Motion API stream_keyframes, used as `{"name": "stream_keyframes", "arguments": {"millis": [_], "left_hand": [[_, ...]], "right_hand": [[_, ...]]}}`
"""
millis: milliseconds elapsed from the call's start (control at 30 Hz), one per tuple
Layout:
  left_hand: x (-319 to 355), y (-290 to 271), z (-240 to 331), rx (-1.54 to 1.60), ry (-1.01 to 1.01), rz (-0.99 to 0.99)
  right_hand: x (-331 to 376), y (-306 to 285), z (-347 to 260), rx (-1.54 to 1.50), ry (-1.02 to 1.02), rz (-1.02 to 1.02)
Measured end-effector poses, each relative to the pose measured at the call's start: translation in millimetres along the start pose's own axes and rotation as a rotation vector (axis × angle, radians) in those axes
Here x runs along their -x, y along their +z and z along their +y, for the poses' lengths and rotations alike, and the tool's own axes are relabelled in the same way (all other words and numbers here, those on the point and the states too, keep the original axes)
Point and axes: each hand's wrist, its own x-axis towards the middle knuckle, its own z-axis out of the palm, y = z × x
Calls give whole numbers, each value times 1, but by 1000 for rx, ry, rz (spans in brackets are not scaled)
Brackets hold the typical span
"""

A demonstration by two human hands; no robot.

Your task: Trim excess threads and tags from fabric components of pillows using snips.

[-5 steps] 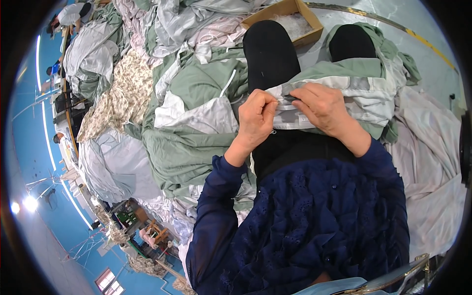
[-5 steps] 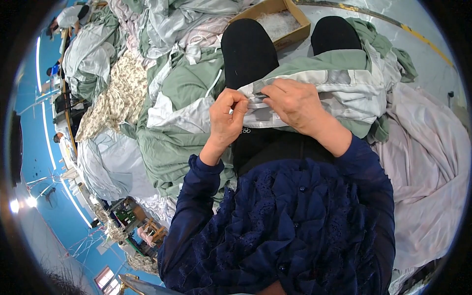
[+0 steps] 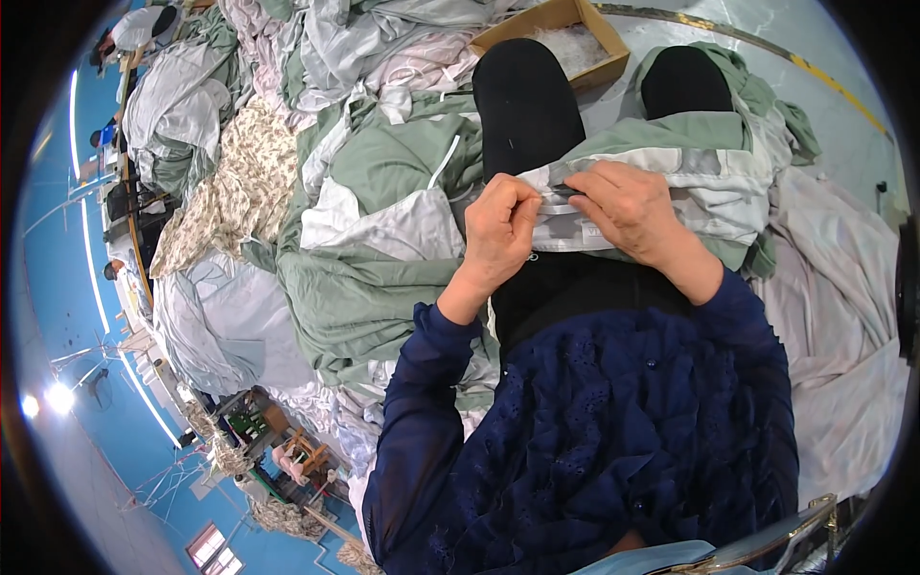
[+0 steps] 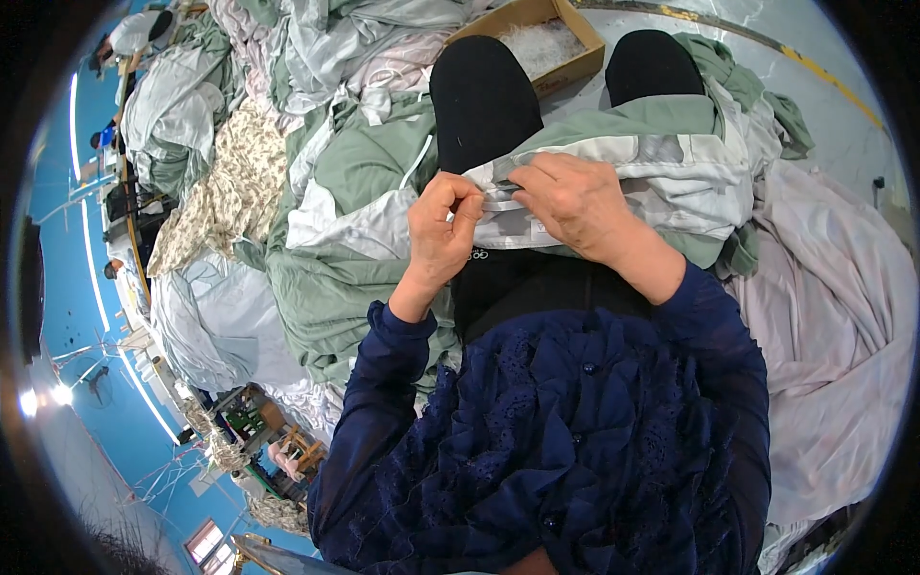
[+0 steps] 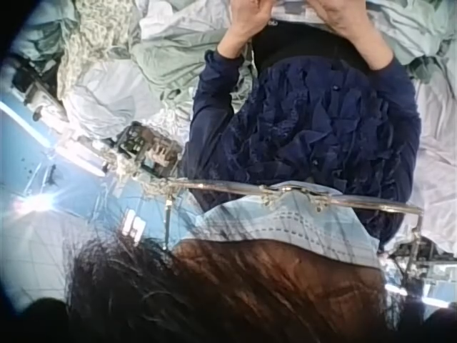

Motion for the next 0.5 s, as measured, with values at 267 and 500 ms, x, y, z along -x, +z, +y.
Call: {"name": "stream_keyframes", "arguments": {"millis": [267,500], "left_hand": [[0,1,-1,28,-6,-3],[0,2,0,40,-7,-13]], "right_hand": [[1,2,2,14,-29,-10],[-1,2,1,9,-38,-1]]}}
